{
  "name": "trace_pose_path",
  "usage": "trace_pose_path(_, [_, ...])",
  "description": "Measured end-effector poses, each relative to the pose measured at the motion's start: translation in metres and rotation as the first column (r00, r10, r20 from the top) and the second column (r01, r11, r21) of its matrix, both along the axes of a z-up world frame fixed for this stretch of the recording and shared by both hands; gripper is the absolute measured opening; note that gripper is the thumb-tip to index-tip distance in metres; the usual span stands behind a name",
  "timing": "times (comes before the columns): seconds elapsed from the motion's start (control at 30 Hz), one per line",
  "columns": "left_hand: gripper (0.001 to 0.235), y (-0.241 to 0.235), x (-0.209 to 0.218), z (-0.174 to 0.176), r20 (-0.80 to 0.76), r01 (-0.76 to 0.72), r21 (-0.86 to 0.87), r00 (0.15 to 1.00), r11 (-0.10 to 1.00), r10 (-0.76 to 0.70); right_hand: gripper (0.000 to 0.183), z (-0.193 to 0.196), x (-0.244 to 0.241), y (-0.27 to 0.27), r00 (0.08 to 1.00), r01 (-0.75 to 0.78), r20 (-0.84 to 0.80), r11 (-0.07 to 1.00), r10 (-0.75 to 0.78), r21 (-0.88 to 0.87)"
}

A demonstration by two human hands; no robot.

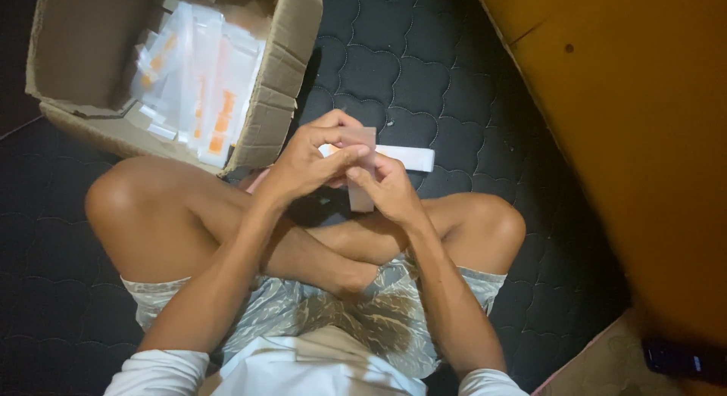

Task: A person sits on a mat and folds individual plastic sleeves taken from a cardboard box.

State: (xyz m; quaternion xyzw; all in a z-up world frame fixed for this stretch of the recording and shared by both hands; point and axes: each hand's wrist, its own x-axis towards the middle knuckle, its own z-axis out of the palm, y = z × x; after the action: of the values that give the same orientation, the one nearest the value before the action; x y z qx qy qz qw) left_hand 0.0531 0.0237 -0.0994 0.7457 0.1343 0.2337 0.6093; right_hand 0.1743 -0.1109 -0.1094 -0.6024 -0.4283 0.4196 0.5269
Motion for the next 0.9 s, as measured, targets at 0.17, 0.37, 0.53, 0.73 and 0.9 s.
trace_pose_path(0.17, [0.011, -0.002, 0.000, 0.002, 0.035, -0.029, -0.010, 0.999, 1.000, 0.029, 0.021, -0.013, 0.002, -0.002, 1.000, 0.022, -0.020, 1.000, -0.022, 0.013])
trace_pose_path(0.37, [0.013, 0.004, 0.001, -0.010, 0.031, -0.035, -0.021, 0.999, 0.999, 0.035, 0.026, -0.029, 0.017, -0.006, 0.999, 0.046, -0.017, 0.999, -0.046, 0.003])
trace_pose_path(0.53, [0.016, -0.004, -0.007, 0.010, -0.030, -0.061, -0.120, 0.998, 0.991, 0.058, 0.040, -0.032, 0.051, -0.015, 0.983, 0.142, 0.103, 0.985, -0.151, 0.096])
trace_pose_path(0.73, [0.008, -0.006, 0.013, -0.009, -0.169, 0.126, -0.022, 0.977, 0.992, -0.128, 0.018, -0.023, 0.048, 0.003, 0.944, 0.193, 0.225, 0.957, -0.242, 0.218])
trace_pose_path(0.9, [0.019, 0.009, -0.009, -0.017, -0.235, 0.085, -0.025, 0.968, 0.996, -0.089, 0.012, -0.019, 0.092, -0.027, 0.785, 0.588, 0.195, 0.806, -0.589, 0.068])
